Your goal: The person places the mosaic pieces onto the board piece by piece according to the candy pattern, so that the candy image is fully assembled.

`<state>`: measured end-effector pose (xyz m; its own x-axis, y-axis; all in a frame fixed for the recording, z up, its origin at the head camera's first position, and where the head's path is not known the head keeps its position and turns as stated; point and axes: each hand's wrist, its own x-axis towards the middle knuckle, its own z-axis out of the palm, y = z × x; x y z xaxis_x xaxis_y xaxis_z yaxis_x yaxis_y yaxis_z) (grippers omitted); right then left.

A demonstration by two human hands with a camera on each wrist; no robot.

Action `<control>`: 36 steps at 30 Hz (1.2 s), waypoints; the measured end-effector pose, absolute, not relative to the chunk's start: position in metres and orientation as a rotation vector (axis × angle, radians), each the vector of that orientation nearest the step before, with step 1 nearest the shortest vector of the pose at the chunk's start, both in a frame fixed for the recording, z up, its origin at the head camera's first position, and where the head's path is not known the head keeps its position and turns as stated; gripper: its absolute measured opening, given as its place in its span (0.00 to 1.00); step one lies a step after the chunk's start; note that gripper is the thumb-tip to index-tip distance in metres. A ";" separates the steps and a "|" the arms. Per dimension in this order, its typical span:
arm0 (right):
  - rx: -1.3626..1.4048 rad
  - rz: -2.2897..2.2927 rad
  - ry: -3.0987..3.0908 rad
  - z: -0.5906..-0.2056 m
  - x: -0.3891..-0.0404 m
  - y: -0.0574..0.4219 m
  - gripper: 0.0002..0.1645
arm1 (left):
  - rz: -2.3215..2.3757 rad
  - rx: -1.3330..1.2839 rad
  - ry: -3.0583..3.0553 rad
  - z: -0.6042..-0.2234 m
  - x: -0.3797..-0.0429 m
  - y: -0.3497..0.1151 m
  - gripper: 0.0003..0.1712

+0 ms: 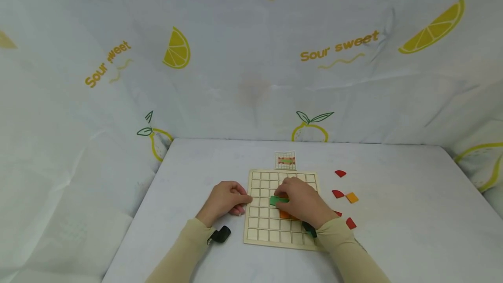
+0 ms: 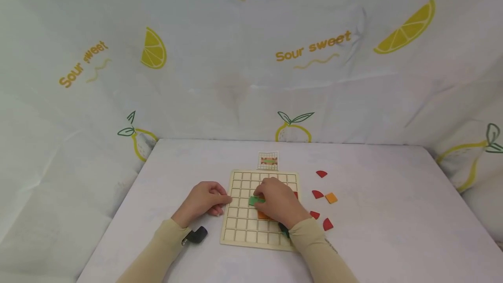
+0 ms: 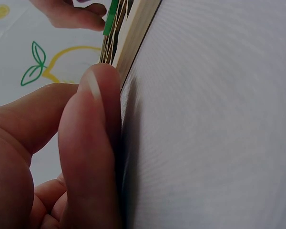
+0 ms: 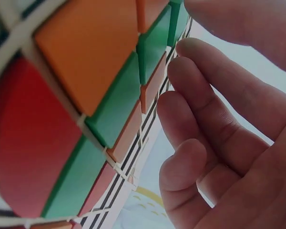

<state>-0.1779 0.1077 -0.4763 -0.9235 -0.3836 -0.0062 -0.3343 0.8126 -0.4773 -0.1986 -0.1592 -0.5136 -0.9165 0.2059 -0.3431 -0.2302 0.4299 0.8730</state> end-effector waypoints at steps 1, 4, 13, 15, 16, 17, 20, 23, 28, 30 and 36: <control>-0.576 -0.733 2.891 -0.477 -0.178 0.107 0.07 | 1.490 -0.018 2.288 -0.514 -0.199 -0.159 0.16; -0.583 -0.734 2.888 -0.478 -0.178 0.105 0.06 | 1.497 -0.022 2.283 -0.514 -0.199 -0.159 0.16; -0.600 -0.737 2.887 -0.475 -0.176 0.102 0.07 | 1.500 -0.014 2.281 -0.512 -0.200 -0.159 0.17; -0.599 -0.737 2.884 -0.475 -0.176 0.103 0.07 | 1.499 -0.017 2.281 -0.511 -0.200 -0.159 0.16; -0.595 -0.744 2.878 -0.474 -0.176 0.103 0.07 | 1.499 -0.021 2.279 -0.511 -0.200 -0.159 0.16; -0.592 -0.749 2.874 -0.473 -0.177 0.104 0.07 | 1.500 -0.024 2.277 -0.511 -0.200 -0.159 0.16; -0.558 -0.764 2.868 -0.471 -0.178 0.112 0.07 | 1.498 -0.031 2.276 -0.511 -0.199 -0.158 0.16; -0.519 -0.776 2.869 -0.467 -0.180 0.129 0.06 | 1.493 -0.030 2.279 -0.511 -0.198 -0.156 0.16; -0.383 -0.844 2.844 -0.461 -0.182 0.172 0.09 | 1.484 -0.034 2.288 -0.511 -0.197 -0.154 0.15; -0.291 -0.862 2.843 -0.461 -0.180 0.191 0.10 | 1.484 -0.034 2.289 -0.510 -0.196 -0.154 0.15; -0.113 -0.821 2.880 -0.461 -0.173 0.246 0.16 | 1.478 -0.032 2.298 -0.508 -0.195 -0.155 0.16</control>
